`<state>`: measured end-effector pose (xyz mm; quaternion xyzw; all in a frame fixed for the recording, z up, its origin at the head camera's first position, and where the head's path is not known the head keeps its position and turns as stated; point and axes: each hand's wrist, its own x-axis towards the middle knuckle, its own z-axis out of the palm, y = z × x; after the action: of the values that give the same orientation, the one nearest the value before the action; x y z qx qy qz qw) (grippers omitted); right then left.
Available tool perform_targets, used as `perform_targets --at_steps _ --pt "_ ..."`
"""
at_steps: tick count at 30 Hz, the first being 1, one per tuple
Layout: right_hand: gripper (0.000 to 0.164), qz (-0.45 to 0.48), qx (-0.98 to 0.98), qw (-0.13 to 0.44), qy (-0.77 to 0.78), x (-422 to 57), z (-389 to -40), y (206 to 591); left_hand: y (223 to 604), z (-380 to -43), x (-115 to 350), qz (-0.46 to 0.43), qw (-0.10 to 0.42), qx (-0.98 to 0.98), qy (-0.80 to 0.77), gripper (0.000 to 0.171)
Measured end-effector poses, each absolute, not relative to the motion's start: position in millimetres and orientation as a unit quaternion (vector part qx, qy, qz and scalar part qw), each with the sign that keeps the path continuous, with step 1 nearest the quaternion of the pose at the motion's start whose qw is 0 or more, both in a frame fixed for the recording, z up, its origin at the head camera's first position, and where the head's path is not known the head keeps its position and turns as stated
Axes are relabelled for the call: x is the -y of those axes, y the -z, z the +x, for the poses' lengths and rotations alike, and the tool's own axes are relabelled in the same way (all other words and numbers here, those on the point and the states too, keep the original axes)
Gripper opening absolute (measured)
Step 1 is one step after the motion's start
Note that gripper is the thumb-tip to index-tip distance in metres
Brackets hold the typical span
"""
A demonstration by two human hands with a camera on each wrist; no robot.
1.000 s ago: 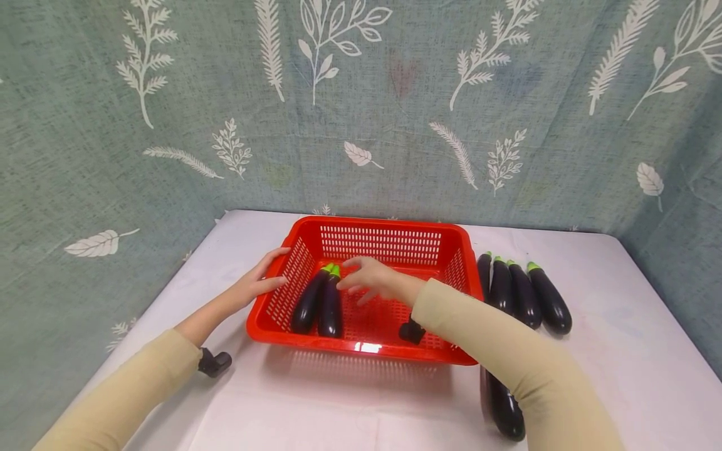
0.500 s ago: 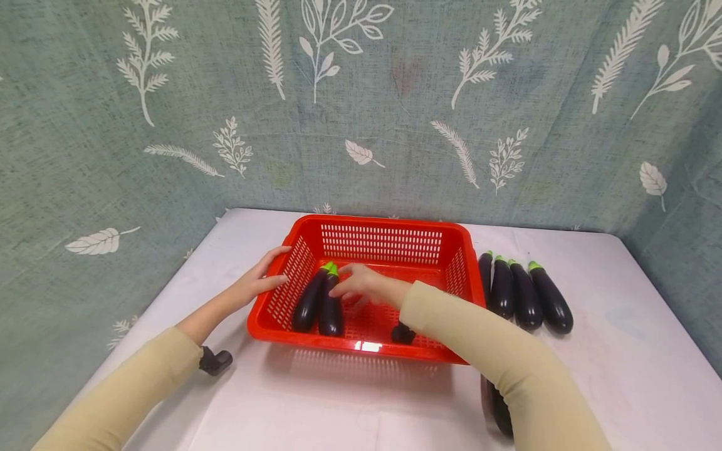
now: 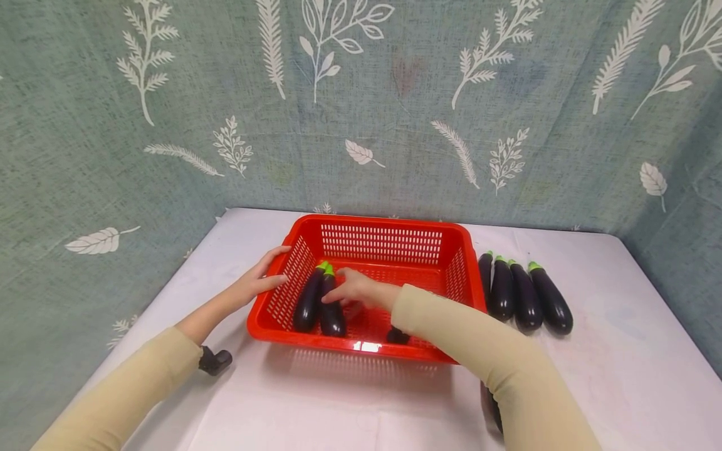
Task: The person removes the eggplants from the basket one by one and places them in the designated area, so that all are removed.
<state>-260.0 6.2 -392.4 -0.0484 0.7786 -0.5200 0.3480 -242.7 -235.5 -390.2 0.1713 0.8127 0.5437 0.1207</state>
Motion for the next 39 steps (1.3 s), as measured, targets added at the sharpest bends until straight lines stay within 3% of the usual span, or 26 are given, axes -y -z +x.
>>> perform_targets --at_steps 39 --pt "0.08 -0.05 -0.785 0.333 0.52 2.1 -256.8 388.3 390.5 -243.2 236.5 0.168 0.122 -0.817 -0.538 0.061"
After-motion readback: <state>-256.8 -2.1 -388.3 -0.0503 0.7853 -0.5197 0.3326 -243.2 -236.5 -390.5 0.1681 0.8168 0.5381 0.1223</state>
